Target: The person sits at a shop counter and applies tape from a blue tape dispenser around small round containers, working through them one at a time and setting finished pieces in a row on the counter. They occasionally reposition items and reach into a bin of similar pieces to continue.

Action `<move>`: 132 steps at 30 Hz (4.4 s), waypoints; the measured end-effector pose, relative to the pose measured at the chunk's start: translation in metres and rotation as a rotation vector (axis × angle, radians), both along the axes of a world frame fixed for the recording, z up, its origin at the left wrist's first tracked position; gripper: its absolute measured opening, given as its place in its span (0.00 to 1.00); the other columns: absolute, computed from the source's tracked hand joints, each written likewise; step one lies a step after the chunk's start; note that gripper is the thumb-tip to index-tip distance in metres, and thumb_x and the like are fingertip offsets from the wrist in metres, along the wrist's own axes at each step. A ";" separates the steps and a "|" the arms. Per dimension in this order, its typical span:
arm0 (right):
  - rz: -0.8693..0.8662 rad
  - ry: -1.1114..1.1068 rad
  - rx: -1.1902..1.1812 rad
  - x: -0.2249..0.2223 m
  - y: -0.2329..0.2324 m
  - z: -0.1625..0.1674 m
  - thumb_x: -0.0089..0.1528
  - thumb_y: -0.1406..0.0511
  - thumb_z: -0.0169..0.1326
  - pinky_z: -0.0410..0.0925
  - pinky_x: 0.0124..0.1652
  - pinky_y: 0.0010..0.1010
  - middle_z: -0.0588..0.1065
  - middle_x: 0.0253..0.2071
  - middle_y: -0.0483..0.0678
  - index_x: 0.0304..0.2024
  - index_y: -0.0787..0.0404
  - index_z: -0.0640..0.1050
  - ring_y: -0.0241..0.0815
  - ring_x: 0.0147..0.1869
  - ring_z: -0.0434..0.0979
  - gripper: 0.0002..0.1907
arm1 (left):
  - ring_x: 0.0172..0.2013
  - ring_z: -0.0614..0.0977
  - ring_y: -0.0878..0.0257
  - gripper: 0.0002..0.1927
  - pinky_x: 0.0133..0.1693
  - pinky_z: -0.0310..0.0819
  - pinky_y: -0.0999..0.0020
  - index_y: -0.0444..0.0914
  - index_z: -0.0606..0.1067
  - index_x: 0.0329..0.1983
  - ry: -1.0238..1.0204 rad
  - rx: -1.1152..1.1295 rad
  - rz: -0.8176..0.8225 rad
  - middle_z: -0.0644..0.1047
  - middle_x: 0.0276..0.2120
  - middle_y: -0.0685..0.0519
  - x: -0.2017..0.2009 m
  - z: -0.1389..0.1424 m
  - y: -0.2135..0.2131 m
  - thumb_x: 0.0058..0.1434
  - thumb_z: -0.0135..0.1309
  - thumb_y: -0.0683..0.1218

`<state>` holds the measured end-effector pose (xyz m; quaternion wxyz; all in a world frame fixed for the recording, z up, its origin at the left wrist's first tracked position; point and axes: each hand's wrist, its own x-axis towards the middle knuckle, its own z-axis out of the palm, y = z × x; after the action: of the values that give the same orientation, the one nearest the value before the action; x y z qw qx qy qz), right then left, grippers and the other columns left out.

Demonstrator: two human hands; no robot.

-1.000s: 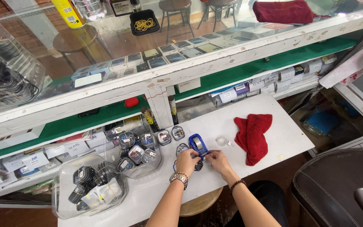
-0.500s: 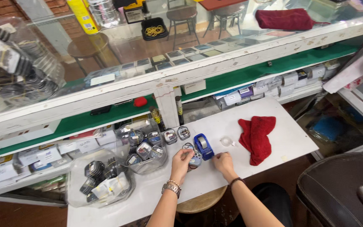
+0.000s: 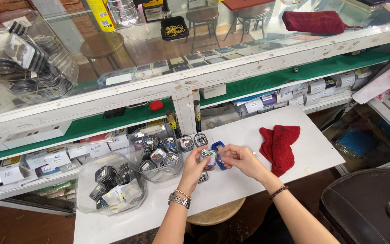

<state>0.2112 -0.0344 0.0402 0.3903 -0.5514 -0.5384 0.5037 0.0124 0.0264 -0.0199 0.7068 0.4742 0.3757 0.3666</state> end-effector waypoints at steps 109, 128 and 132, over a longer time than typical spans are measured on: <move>-0.706 0.945 -0.388 -0.100 0.032 -0.125 0.64 0.71 0.54 0.76 0.49 0.37 0.76 0.44 0.60 0.47 0.78 0.73 0.53 0.48 0.80 0.14 | 0.49 0.84 0.53 0.18 0.53 0.76 0.62 0.35 0.74 0.56 0.686 0.204 0.329 0.83 0.48 0.44 -0.015 -0.080 -0.009 0.63 0.51 0.44; -0.441 -0.541 -0.294 0.006 0.036 -0.107 0.59 0.52 0.62 0.73 0.40 0.34 0.83 0.34 0.50 0.39 0.60 0.84 0.44 0.37 0.83 0.18 | 0.38 0.83 0.54 0.14 0.41 0.77 0.60 0.37 0.79 0.35 0.842 0.481 0.028 0.81 0.34 0.49 0.060 -0.065 -0.008 0.47 0.70 0.44; -0.367 -0.532 -0.296 0.004 0.040 -0.106 0.58 0.53 0.62 0.73 0.37 0.36 0.82 0.30 0.52 0.37 0.63 0.84 0.45 0.34 0.83 0.19 | 0.37 0.83 0.55 0.12 0.41 0.77 0.59 0.38 0.79 0.33 0.886 0.442 0.015 0.82 0.34 0.50 0.058 -0.068 -0.010 0.49 0.70 0.45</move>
<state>0.2157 0.0058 -0.0653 0.2363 -0.8014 -0.4345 0.3363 0.0706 0.0164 -0.0875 0.3590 0.7202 0.5568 0.2059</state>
